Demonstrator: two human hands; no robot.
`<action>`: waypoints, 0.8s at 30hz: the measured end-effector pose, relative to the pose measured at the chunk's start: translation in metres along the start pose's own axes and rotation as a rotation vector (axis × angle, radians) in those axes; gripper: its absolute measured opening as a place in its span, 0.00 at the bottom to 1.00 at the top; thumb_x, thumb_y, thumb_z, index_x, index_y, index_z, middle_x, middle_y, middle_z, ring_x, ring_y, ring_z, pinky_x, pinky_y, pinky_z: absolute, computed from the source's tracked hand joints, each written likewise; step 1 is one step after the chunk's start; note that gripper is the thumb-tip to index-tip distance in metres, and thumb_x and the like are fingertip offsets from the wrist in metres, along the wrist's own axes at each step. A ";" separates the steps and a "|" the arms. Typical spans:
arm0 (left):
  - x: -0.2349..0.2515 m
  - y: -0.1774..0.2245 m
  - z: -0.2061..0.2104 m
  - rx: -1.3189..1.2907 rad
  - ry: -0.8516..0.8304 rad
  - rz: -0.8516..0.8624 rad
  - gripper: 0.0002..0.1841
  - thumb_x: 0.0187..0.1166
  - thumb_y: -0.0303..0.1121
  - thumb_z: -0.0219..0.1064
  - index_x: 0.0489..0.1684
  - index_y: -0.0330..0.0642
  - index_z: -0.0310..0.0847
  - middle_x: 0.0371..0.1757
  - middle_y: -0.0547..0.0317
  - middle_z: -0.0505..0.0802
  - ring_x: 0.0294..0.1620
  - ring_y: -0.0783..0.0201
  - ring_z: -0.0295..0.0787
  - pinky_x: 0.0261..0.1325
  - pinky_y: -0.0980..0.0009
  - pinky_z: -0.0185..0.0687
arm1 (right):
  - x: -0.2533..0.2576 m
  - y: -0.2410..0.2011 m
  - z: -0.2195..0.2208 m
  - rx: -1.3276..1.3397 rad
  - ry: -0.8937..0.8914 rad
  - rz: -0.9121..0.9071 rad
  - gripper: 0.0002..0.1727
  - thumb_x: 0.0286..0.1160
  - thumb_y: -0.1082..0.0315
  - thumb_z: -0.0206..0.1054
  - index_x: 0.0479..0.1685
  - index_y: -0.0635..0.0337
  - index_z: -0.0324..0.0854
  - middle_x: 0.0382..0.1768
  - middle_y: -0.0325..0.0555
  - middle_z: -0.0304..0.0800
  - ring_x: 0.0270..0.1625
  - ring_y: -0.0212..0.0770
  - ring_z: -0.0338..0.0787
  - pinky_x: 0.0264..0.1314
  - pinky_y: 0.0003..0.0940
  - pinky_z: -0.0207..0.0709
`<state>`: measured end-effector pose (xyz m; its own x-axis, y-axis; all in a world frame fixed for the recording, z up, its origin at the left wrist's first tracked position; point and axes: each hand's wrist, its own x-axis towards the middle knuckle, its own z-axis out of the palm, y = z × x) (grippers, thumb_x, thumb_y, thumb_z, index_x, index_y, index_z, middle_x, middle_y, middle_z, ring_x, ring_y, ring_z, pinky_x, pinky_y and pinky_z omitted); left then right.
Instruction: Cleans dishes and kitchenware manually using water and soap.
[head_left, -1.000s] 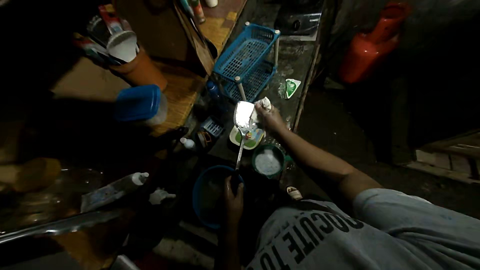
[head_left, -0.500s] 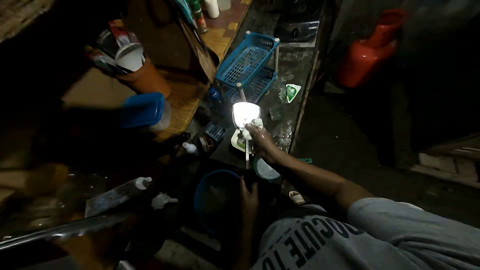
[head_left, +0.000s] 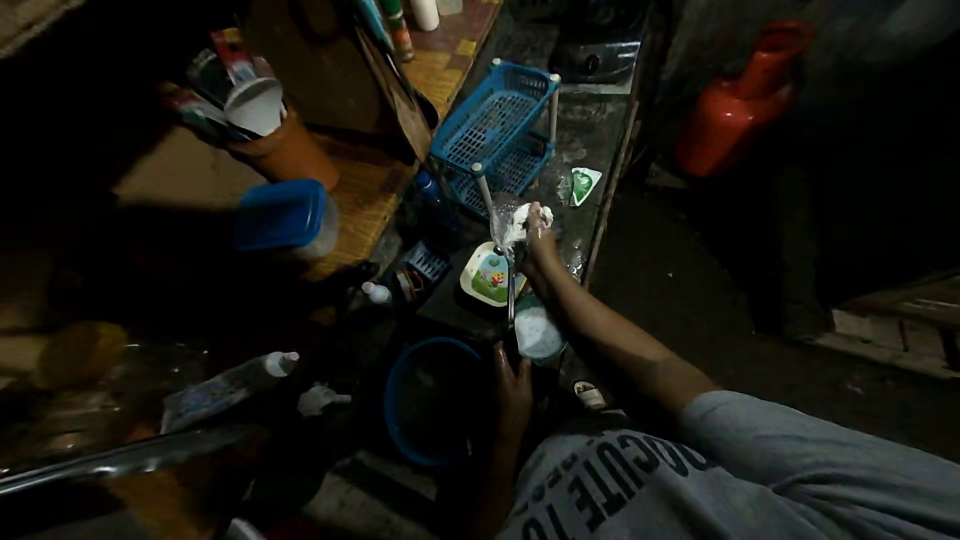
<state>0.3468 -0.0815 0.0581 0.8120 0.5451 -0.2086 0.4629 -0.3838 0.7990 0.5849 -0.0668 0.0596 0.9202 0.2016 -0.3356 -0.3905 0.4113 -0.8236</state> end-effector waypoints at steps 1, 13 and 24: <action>0.002 0.000 0.001 0.009 -0.002 -0.010 0.31 0.86 0.32 0.63 0.85 0.26 0.58 0.72 0.33 0.83 0.71 0.49 0.83 0.74 0.55 0.78 | -0.008 0.002 0.002 0.053 -0.025 0.053 0.31 0.94 0.42 0.42 0.74 0.58 0.70 0.50 0.48 0.81 0.46 0.38 0.84 0.48 0.39 0.83; 0.015 0.005 -0.008 -0.066 -0.026 0.018 0.32 0.86 0.32 0.63 0.86 0.29 0.56 0.70 0.33 0.84 0.68 0.50 0.85 0.71 0.56 0.80 | -0.012 0.000 -0.003 0.023 -0.128 0.107 0.23 0.93 0.48 0.50 0.67 0.59 0.70 0.36 0.45 0.82 0.31 0.37 0.84 0.33 0.37 0.84; -0.002 -0.010 -0.040 -0.013 -0.165 0.013 0.32 0.87 0.36 0.63 0.87 0.32 0.58 0.75 0.39 0.82 0.73 0.54 0.82 0.76 0.58 0.78 | 0.043 -0.040 -0.040 -0.571 -0.323 -0.530 0.19 0.88 0.61 0.61 0.62 0.70 0.80 0.47 0.51 0.89 0.46 0.33 0.88 0.57 0.34 0.83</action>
<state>0.3265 -0.0486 0.0725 0.8657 0.4099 -0.2874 0.4485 -0.3798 0.8091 0.6417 -0.1101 0.0601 0.8904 0.3891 0.2364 0.2451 0.0279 -0.9691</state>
